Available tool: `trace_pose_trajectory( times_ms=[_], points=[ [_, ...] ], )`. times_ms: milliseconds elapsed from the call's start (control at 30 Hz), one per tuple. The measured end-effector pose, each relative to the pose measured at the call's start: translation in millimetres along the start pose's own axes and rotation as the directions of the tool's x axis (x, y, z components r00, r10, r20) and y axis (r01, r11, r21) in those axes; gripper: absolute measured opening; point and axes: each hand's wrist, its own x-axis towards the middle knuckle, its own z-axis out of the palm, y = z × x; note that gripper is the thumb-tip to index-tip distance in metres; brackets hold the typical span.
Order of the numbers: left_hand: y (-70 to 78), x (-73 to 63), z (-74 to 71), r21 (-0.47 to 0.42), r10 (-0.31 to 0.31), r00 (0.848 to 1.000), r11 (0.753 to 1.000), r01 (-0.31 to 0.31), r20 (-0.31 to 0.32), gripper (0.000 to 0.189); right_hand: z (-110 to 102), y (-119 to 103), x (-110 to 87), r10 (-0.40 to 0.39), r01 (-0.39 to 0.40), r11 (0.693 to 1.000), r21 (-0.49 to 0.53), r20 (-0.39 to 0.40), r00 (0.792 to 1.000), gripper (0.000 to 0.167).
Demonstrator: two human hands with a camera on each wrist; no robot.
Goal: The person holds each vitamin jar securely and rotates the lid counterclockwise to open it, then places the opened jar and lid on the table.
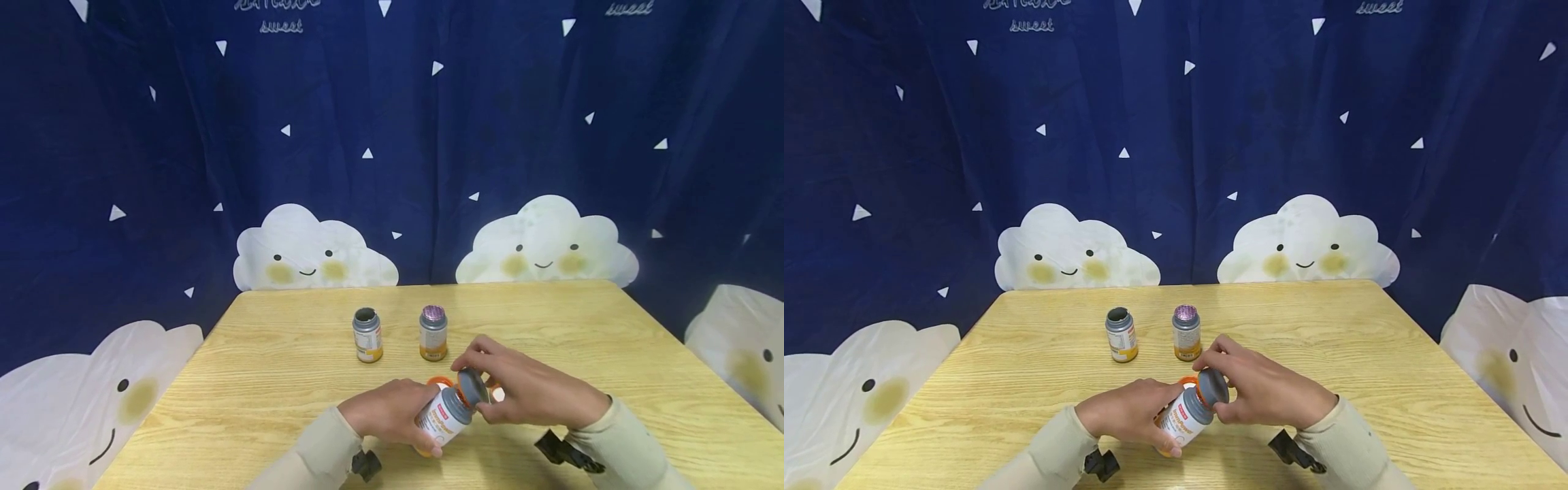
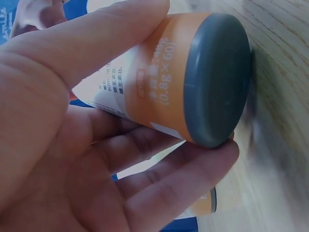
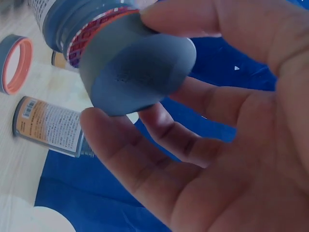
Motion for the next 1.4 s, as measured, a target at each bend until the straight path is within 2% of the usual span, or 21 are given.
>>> trace_pose_trajectory(
  times_ms=[100,233,300,400,467,633,800,900,1000,1167,1400],
  points=[
    [-2.5,0.3,-2.8,-0.019,0.016,1.000,1.000,-0.015,0.015,0.045,-2,2,1.2,0.042,-0.041,0.999,0.006,-0.029,0.999,0.045],
    [-9.2,-1.3,-5.8,-0.059,0.077,0.997,0.995,-0.076,0.020,0.046,-4,10,3.6,0.067,-0.068,0.998,-0.003,-0.094,0.993,0.043],
    [-14.3,-3.8,-7.5,-0.080,0.122,0.992,0.989,-0.122,0.002,0.047,-4,16,4.9,0.067,-0.071,0.997,-0.020,-0.127,0.990,0.043],
    [-23.7,-12.1,-10.1,-0.157,0.146,0.988,0.976,-0.151,-0.043,0.048,-3,27,7.6,0.075,-0.079,0.997,-0.017,-0.148,0.986,0.043],
    [-31.2,-19.2,-11.6,-0.194,0.126,0.989,0.971,-0.140,-0.081,0.048,-2,35,9.0,0.107,-0.107,0.994,0.007,-0.143,0.984,0.043],
    [-53.1,-33.0,-13.9,-0.281,0.021,0.987,0.957,-0.065,-0.158,0.051,2,58,8.9,0.201,-0.196,0.979,0.055,-0.121,0.972,0.050],
    [-71.6,-36.4,-15.1,-0.291,-0.041,0.972,0.956,-0.029,-0.231,0.060,6,76,6.8,0.238,-0.237,0.971,0.027,-0.117,0.964,0.056],
    [-79.8,-37.3,-15.3,-0.314,-0.061,0.964,0.949,-0.024,-0.259,0.061,8,89,6.8,0.242,-0.243,0.970,0.014,-0.137,0.960,0.053],
    [-88.5,-38.5,-15.2,-0.353,-0.075,0.962,0.935,-0.024,-0.264,0.061,11,102,7.8,0.237,-0.234,0.972,0.037,-0.147,0.960,0.049],
    [-102.5,-41.4,-13.5,-0.426,-0.074,0.969,0.904,-0.035,-0.236,0.060,13,122,11.5,0.225,-0.218,0.974,0.063,-0.129,0.966,0.048],
    [-110.6,-43.9,-11.5,-0.503,-0.085,0.975,0.864,-0.031,-0.206,0.064,17,135,13.8,0.286,-0.285,0.958,0.029,-0.105,0.952,0.048]
  ],
)
